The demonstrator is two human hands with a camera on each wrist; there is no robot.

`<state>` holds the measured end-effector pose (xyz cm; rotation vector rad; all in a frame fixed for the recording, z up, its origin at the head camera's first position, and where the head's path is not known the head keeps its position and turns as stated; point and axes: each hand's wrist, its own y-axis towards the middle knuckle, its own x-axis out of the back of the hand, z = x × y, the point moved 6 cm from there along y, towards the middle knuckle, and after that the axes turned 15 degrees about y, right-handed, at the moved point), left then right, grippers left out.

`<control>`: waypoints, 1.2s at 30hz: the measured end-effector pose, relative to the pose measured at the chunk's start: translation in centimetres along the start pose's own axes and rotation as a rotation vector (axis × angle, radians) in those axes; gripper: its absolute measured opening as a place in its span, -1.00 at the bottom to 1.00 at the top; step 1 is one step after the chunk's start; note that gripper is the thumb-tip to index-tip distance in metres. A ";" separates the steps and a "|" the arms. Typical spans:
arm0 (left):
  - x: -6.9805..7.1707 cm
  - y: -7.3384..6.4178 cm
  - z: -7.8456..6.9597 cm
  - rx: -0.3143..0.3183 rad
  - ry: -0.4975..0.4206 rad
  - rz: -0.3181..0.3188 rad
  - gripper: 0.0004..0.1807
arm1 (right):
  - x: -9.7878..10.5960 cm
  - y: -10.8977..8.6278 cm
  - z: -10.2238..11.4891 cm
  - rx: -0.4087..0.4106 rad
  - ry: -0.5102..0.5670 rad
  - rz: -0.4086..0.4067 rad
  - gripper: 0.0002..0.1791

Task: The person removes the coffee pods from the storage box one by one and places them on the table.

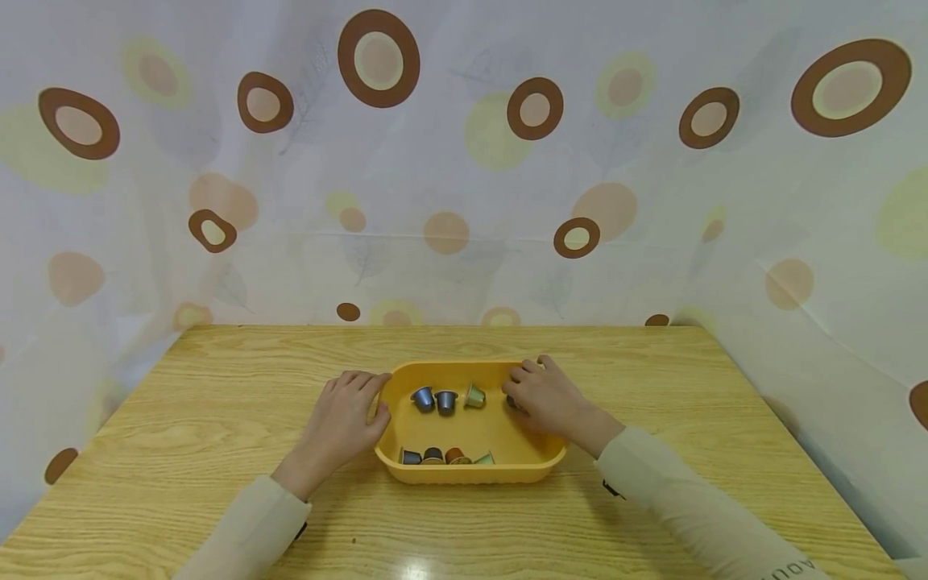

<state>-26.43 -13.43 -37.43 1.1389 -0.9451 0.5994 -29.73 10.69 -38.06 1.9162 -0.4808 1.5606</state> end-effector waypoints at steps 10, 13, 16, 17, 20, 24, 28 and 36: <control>0.0 0.0 0.0 0.008 -0.005 0.013 -0.60 | 1.0 0.1 -0.2 0.001 -0.021 0.004 -0.75; 0.0 0.0 0.0 0.005 -0.003 0.012 -0.60 | 1.3 0.1 -0.2 0.012 -0.025 0.008 -0.73; -0.1 0.0 0.0 0.003 0.002 0.013 -0.60 | 1.9 0.0 -0.1 0.028 -0.023 -0.008 -0.71; 0.0 0.0 0.0 0.002 0.003 0.014 -0.60 | 2.1 0.0 -0.1 0.034 -0.025 -0.016 -0.71; 0.1 0.0 0.0 0.003 -0.001 0.017 -0.60 | 2.6 0.0 -0.1 0.047 -0.019 -0.043 -0.73; 0.1 0.0 0.0 0.004 -0.004 0.022 -0.60 | 3.1 0.0 -0.2 0.053 -0.006 -0.063 -0.78; 0.0 0.0 -0.1 0.006 -0.005 0.026 -0.60 | 3.7 -0.1 -0.6 0.046 -0.006 -0.078 -0.81; 0.0 0.0 0.0 0.007 -0.007 0.017 -0.60 | 4.9 -0.2 -1.6 0.023 -0.007 -0.124 -0.71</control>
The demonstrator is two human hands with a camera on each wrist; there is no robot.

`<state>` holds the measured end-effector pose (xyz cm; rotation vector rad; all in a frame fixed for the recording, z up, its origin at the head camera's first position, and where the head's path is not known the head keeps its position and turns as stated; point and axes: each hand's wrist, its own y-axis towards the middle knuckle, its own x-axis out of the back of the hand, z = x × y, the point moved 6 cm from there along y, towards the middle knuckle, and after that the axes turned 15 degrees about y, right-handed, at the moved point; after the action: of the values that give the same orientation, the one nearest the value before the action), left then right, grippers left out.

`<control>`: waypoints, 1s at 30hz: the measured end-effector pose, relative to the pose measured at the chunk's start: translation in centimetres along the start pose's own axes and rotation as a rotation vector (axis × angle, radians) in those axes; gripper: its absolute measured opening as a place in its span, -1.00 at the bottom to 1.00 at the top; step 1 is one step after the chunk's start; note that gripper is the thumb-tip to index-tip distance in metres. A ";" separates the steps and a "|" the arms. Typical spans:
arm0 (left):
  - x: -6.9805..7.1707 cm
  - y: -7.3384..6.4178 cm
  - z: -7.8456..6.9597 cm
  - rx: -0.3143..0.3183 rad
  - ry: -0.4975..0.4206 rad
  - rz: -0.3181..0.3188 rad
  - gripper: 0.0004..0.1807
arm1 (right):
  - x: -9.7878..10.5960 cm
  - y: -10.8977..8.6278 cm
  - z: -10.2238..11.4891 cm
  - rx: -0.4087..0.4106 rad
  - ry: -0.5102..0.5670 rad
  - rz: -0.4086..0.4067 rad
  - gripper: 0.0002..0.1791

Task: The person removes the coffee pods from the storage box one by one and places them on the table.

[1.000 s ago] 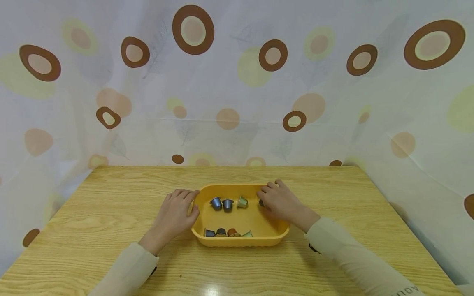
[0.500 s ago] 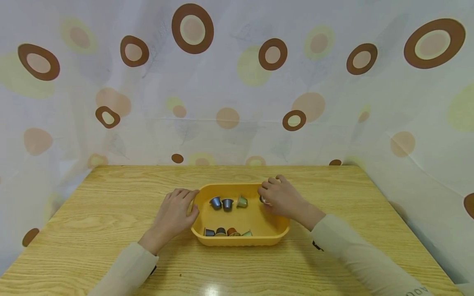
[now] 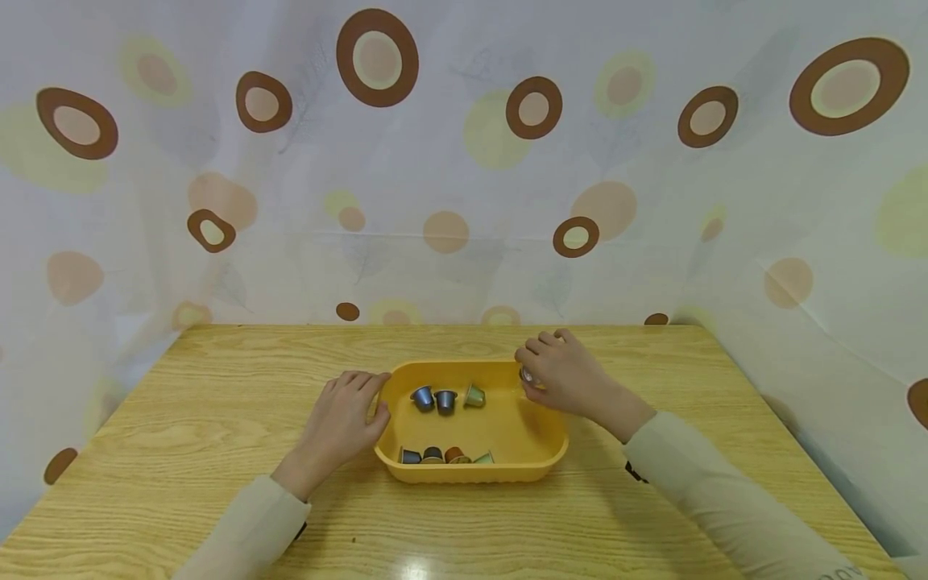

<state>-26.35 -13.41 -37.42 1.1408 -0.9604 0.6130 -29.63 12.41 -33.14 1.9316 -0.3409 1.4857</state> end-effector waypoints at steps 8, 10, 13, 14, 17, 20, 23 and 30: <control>-0.1 -0.1 0.0 0.008 -0.006 0.011 -0.60 | 1.5 -0.6 -1.2 -0.002 0.018 -0.076 -0.74; 0.0 -0.1 0.0 0.010 -0.007 0.012 -0.60 | 1.7 -0.8 -1.6 -0.013 0.027 -0.080 -0.76; 0.0 0.0 0.0 0.012 -0.013 0.013 -0.60 | 1.8 -1.1 -2.3 -0.044 0.047 -0.071 -0.80; 0.0 0.0 0.0 0.012 -0.013 0.013 -0.60 | 1.9 -1.3 -2.6 -0.055 0.049 -0.064 -0.80; 0.0 0.0 0.0 0.013 -0.017 0.015 -0.59 | 1.9 -1.7 -3.2 -0.091 0.060 -0.035 -0.81; 0.0 0.0 0.0 0.012 -0.016 0.015 -0.59 | 1.6 -2.1 -3.7 -0.124 0.061 -0.003 -0.77; 0.0 0.0 0.0 0.011 -0.015 0.015 -0.59 | 1.2 -2.6 -4.2 -0.154 0.064 0.023 -0.74; -0.1 0.0 0.0 0.015 -0.019 0.031 -0.59 | -0.3 -4.0 -4.8 -0.170 0.081 0.065 -0.76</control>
<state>-26.45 -13.40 -37.50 1.1485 -0.9928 0.6365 -31.04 18.41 -34.16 1.7365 -0.4818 1.5208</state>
